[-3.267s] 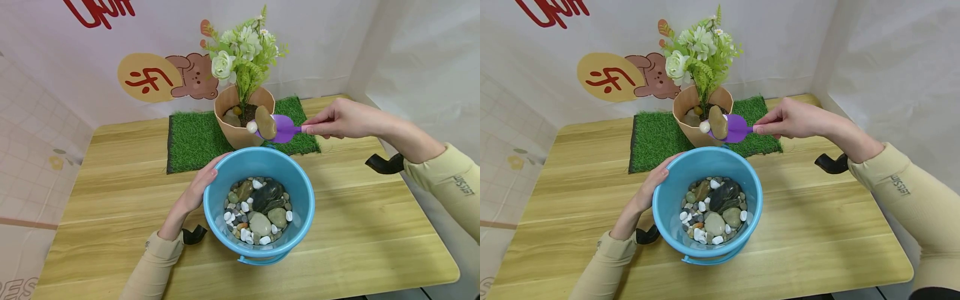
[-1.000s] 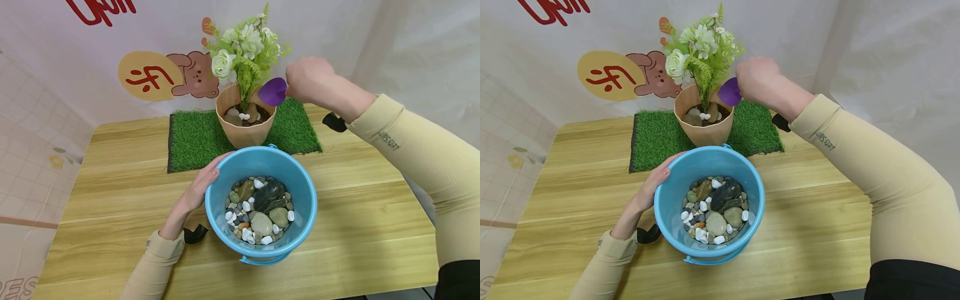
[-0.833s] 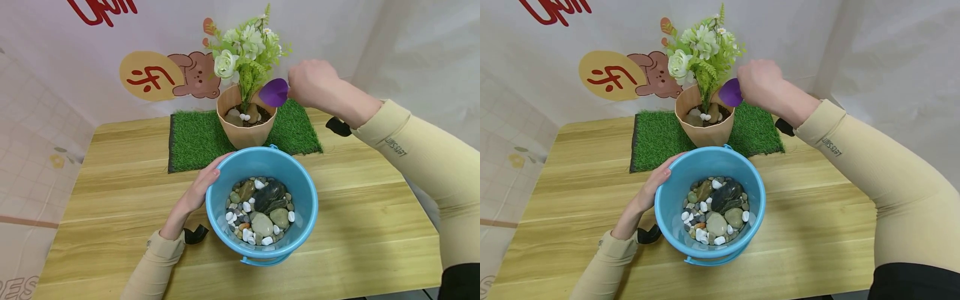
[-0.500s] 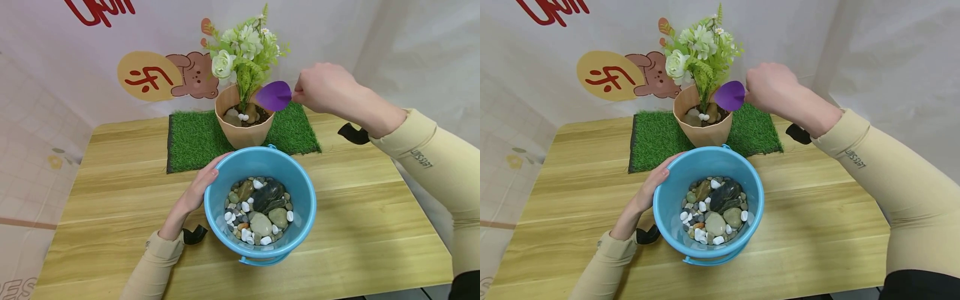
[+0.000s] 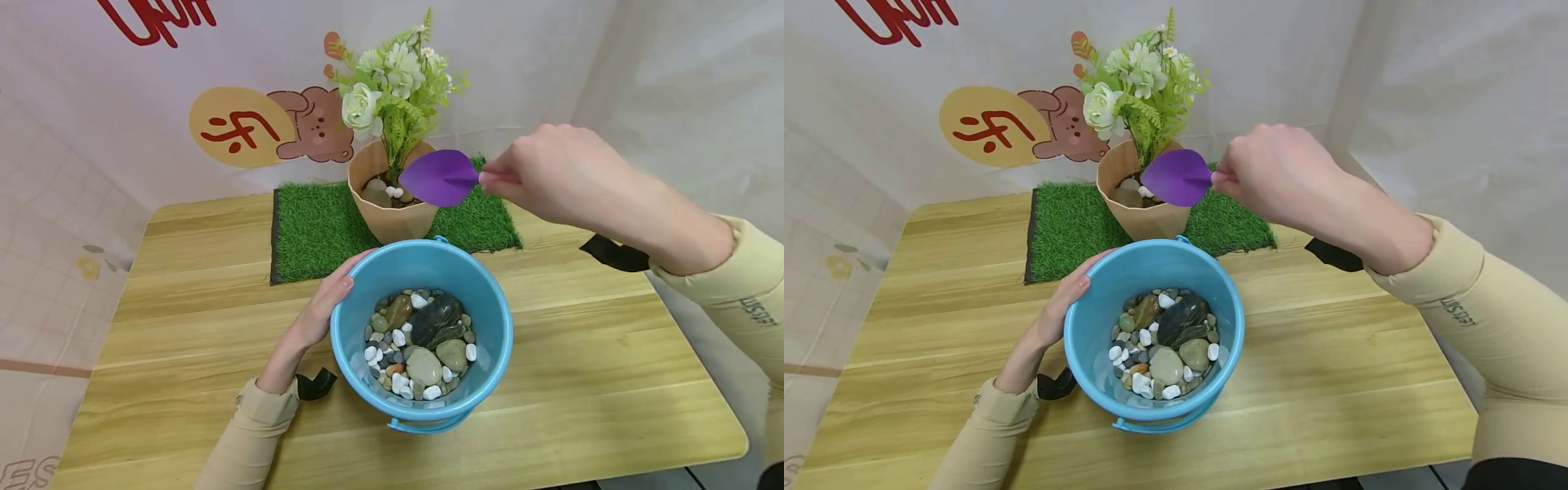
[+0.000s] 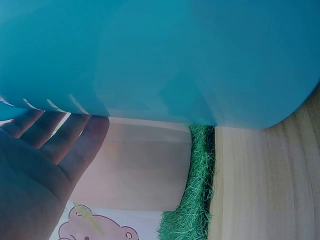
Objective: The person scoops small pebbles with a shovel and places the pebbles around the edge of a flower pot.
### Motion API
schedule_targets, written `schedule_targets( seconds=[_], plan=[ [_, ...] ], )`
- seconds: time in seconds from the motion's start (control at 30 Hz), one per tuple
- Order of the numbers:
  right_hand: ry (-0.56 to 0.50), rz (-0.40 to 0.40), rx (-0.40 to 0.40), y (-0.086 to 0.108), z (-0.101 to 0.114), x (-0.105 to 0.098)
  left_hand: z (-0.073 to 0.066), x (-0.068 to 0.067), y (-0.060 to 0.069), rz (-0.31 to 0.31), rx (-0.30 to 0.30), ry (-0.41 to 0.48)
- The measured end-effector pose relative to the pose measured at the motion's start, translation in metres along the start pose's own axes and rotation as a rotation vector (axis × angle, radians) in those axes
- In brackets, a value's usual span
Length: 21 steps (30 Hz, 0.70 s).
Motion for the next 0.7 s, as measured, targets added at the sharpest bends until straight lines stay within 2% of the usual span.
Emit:
schedule_targets(
  seconds=[0.13,0.47,0.7],
  plan=[
    [-0.004,-0.037,-0.044,0.015,0.010,-0.001,0.001,0.000,0.000,-0.002,0.005,-0.001],
    [0.029,-0.056,-0.156,0.042,0.029,0.011,0.002,0.000,0.000,0.001,0.002,-0.004],
    [0.088,0.007,-0.233,0.047,0.041,0.027,0.001,0.001,0.000,0.001,-0.009,-0.001]
  ],
)
Point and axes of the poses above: each hand's wrist, its own y-axis away from the middle knuckle, its own x-axis out of the palm, z = x × y, the point moved 6 cm from there along -y, towards the middle knuckle, and after that the axes turned 4 degrees about x, right-handed, at the moved point
